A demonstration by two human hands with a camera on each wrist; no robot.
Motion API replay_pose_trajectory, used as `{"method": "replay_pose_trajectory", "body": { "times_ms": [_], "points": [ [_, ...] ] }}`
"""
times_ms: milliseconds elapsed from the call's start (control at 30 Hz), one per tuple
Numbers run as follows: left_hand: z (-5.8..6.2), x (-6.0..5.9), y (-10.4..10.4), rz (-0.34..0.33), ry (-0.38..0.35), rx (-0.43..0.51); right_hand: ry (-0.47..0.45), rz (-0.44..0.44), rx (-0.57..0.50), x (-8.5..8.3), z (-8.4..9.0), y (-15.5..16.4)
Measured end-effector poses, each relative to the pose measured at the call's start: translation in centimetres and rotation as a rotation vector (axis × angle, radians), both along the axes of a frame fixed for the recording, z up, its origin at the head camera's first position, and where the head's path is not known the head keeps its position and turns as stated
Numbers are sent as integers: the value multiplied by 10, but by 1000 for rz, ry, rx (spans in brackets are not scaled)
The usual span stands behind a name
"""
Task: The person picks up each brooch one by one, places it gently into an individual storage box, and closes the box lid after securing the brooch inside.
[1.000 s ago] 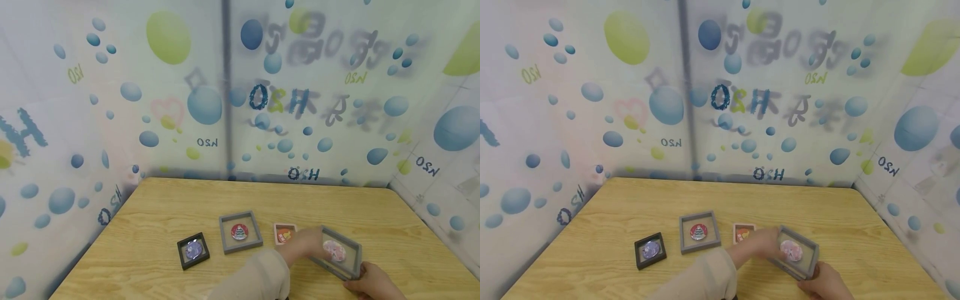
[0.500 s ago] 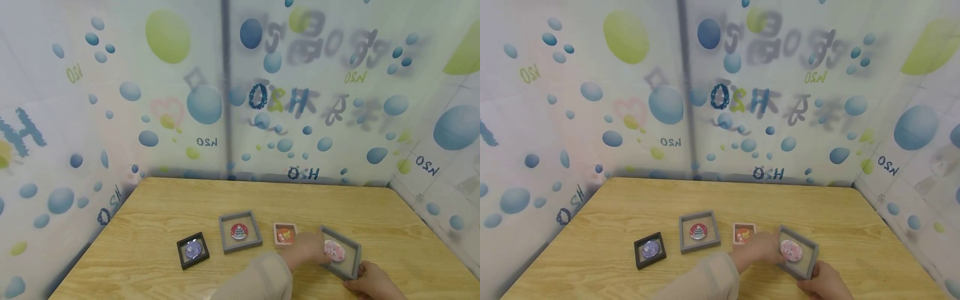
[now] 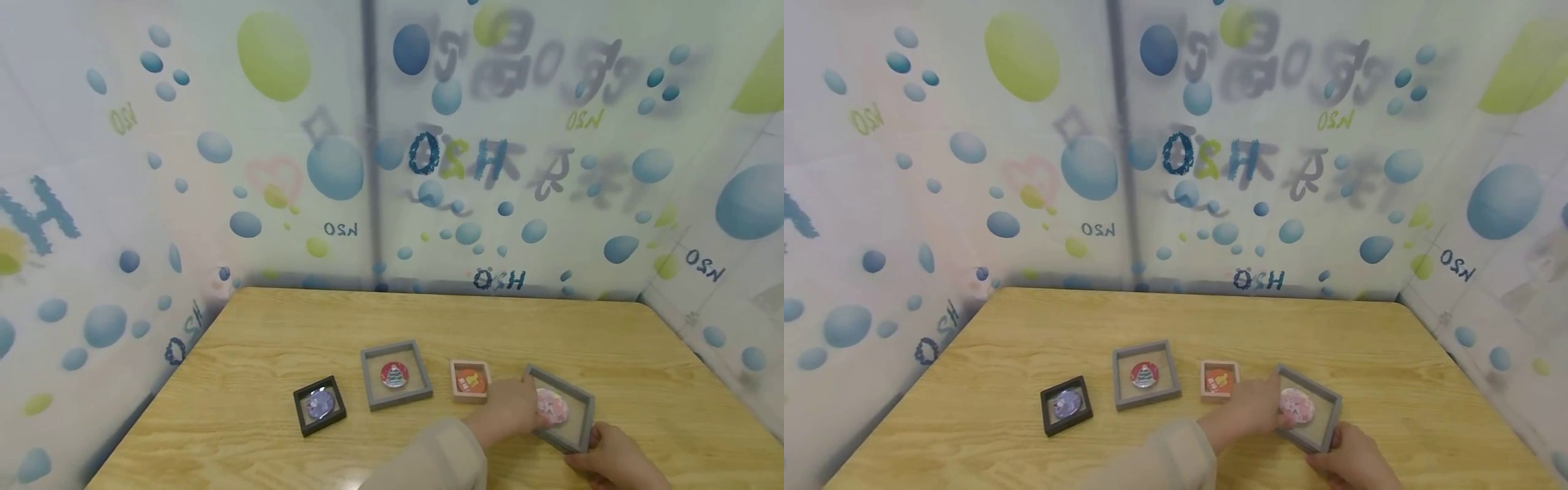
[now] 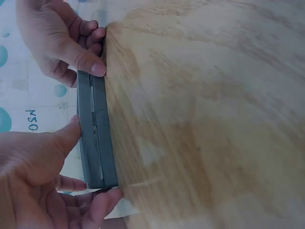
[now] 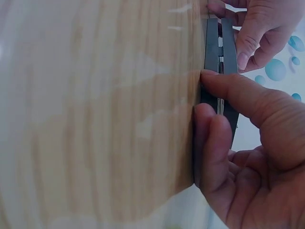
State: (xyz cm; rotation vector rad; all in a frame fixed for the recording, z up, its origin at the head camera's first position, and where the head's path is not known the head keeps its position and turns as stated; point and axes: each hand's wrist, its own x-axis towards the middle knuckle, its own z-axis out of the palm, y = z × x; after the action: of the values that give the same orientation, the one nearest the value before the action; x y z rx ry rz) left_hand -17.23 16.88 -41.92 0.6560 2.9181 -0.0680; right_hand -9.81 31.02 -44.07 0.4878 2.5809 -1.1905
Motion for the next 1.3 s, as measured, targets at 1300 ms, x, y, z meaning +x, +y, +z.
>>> {"method": "replay_pose_trajectory", "body": {
  "times_ms": [1300],
  "points": [
    [28, -17, -35, -40, -60, 207, 38, 396, 198, -7, 42, -23]
  ]
}}
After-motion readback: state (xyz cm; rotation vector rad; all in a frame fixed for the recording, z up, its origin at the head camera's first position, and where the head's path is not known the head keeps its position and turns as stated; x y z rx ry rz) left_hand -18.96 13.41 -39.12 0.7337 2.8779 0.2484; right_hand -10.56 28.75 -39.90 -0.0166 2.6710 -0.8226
